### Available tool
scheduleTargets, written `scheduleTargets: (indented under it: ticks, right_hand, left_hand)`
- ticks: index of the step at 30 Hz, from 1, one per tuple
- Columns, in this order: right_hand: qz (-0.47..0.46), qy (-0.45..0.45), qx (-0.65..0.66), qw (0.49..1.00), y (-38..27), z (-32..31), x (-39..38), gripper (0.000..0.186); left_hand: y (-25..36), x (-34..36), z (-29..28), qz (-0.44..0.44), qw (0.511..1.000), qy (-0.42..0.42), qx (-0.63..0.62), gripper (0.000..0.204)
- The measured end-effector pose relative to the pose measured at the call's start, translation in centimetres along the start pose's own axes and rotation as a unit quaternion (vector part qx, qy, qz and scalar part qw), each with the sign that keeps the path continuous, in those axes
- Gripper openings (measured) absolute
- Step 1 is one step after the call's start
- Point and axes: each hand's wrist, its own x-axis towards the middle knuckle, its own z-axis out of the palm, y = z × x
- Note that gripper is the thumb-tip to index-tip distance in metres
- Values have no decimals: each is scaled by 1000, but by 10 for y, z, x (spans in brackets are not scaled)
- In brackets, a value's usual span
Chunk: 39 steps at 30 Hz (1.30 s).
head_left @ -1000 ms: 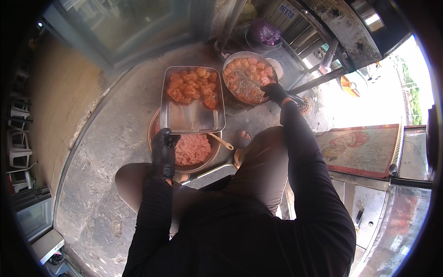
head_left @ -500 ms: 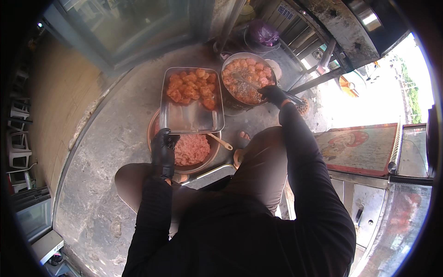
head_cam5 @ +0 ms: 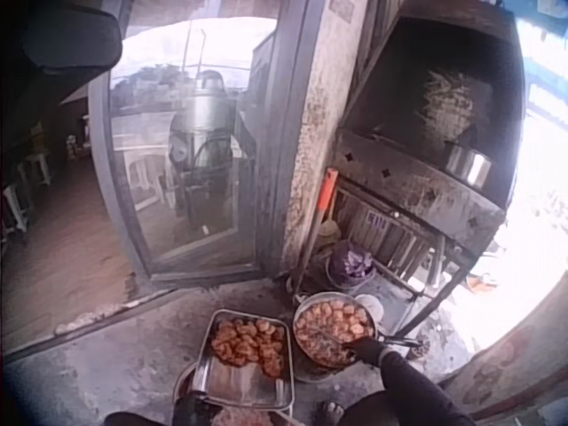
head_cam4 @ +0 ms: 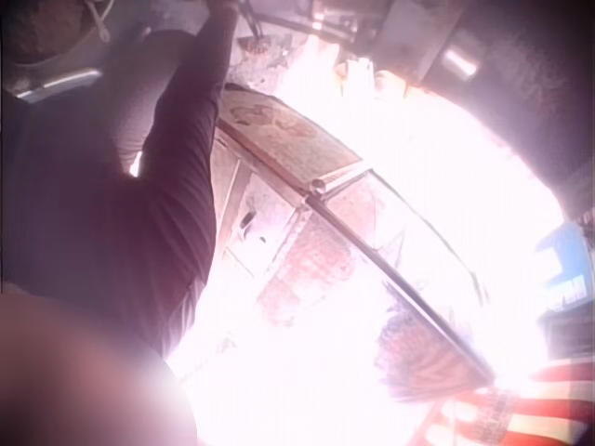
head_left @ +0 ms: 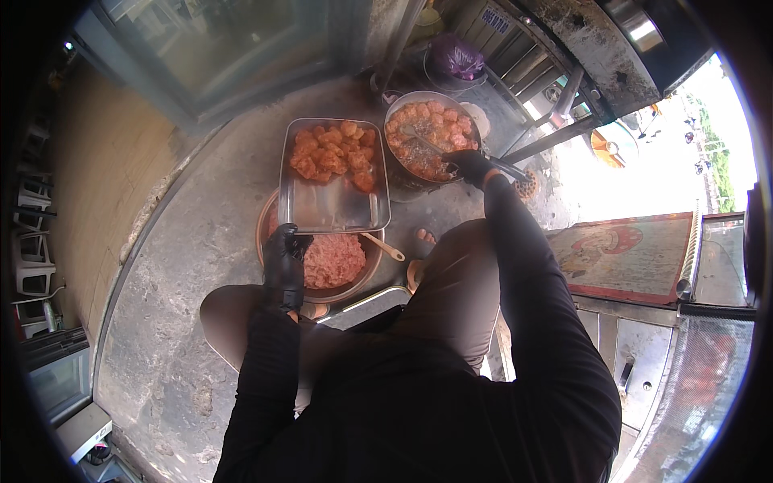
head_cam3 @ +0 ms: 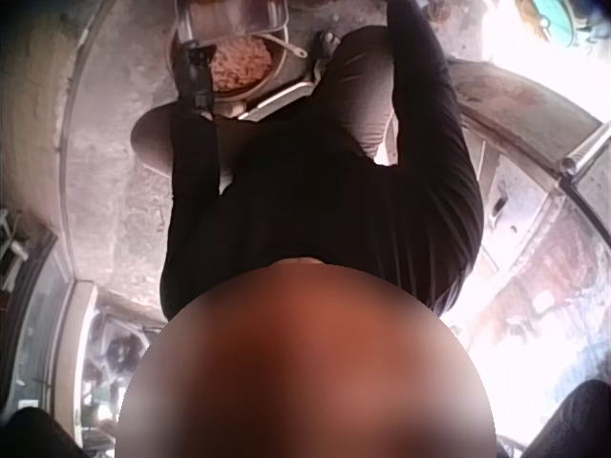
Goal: The person shapes ground meat into balls by hand and places them into a pot of boiling liquid. They then use a slotted spoon to transfer cooked meatballs from the pot onto a metal tray.
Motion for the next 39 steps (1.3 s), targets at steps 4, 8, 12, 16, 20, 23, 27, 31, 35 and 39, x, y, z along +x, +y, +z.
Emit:
scheduleTargets:
  ticks: [4,8,12,16,20,23,27,31,35,39]
  right_hand:
    - [-65,45,-88,993,16,-5,17,36]
    - [-153,59,-196,967,17,-4,14,31]
    - [-69,77,-143,984,0,8,2,22]
    - [-69,53,-202,976,-13,6,-4,36]
    - [-79,-46,-173,981,-4,-2,-5,29]
    - [-310,-52,-265,912,4,0,5,37]
    - [-343,-48,-277,896,7,3,13,35]
    - [-158,-45,-125,978,-3,-2,0,24]
    - [-47,132,-140,980,-20,-5,-28,31]
    - [-95,262,-216,936,-26,-3,-61,33]
  left_hand:
    - [-1,1,-1,11,999,2,30,17]
    - [-2,2,-2,2,1000,6,12,16]
    - [-2,3,-1,-1,1000,7,2,16]
    - [-1,1,2,-4,1000,16,3,16]
    - [-1,0,3,1,1000,16,8,16]
    - [-3,2,1,6,1000,16,10,16]
    - [-5,4,-2,12,1000,20,17,17]
    - [-5,5,-4,1,1000,24,9,16]
    - [-4,2,-1,12,1000,22,15,16]
    - [-3,-2,3,15,1000,18,17,16]
